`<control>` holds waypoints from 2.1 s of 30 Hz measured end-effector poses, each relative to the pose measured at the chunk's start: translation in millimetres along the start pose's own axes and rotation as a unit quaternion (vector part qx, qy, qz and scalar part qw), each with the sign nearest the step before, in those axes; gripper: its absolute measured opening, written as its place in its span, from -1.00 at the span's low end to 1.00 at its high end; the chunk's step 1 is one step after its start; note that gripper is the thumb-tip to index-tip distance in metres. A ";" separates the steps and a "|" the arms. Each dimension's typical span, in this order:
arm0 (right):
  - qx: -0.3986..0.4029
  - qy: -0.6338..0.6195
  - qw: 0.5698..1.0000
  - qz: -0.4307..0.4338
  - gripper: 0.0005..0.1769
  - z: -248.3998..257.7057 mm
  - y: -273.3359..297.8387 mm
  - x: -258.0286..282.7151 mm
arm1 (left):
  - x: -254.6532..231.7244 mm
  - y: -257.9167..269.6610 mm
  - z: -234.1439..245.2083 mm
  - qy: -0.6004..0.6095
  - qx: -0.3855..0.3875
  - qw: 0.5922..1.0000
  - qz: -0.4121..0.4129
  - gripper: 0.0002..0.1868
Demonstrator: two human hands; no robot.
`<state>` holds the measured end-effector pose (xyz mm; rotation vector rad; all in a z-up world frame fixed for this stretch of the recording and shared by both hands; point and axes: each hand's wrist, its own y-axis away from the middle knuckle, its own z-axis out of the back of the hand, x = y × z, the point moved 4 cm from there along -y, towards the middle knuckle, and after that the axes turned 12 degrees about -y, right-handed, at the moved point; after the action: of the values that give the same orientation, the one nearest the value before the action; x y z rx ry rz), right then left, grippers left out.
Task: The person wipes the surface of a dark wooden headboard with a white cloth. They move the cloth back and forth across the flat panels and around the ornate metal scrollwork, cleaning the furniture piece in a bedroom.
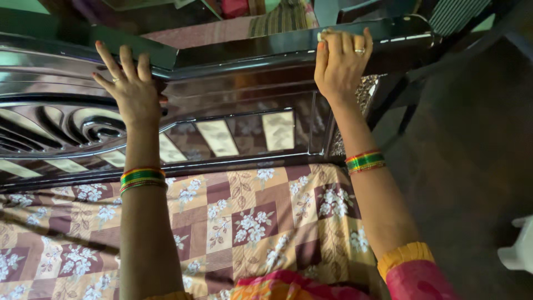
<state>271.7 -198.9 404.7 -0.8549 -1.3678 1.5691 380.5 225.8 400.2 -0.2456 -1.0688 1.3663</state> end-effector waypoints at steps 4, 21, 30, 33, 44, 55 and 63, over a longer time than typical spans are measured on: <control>0.001 -0.036 0.999 0.029 -0.80 7.1 -1.9 -10.3 | 6.4 7.4 -23.2 -0.083 -0.085 0.993 -0.019 -0.32; 0.047 -0.148 0.987 -0.045 -0.79 23.9 -23.1 -16.9 | -5.7 11.5 15.2 0.107 0.032 0.993 0.028 0.16; 0.001 -0.052 0.999 0.008 -0.81 0.0 4.3 -22.9 | -28.0 11.3 48.9 0.221 0.070 0.967 0.105 0.12; -0.012 -0.016 1.000 0.018 -0.85 0.2 3.7 -19.4 | -57.9 11.3 51.4 0.093 0.058 0.991 0.075 0.24; -0.033 0.023 0.996 -0.084 -0.93 -30.3 -9.4 38.6 | -90.9 1.0 72.7 0.403 0.090 0.903 0.121 0.05; 0.158 -0.253 0.952 0.065 -0.71 -101.9 -15.8 135.5 | -87.6 -11.8 45.0 0.376 0.247 0.891 0.065 0.04; 0.132 -0.030 0.990 0.049 -0.46 -72.2 64.5 42.1 | -82.6 -14.8 66.3 0.336 0.305 0.891 0.025 0.27</control>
<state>309.7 -133.5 331.1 -0.7259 -1.1392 1.8180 355.0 122.2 407.3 -0.2489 -0.0364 1.4358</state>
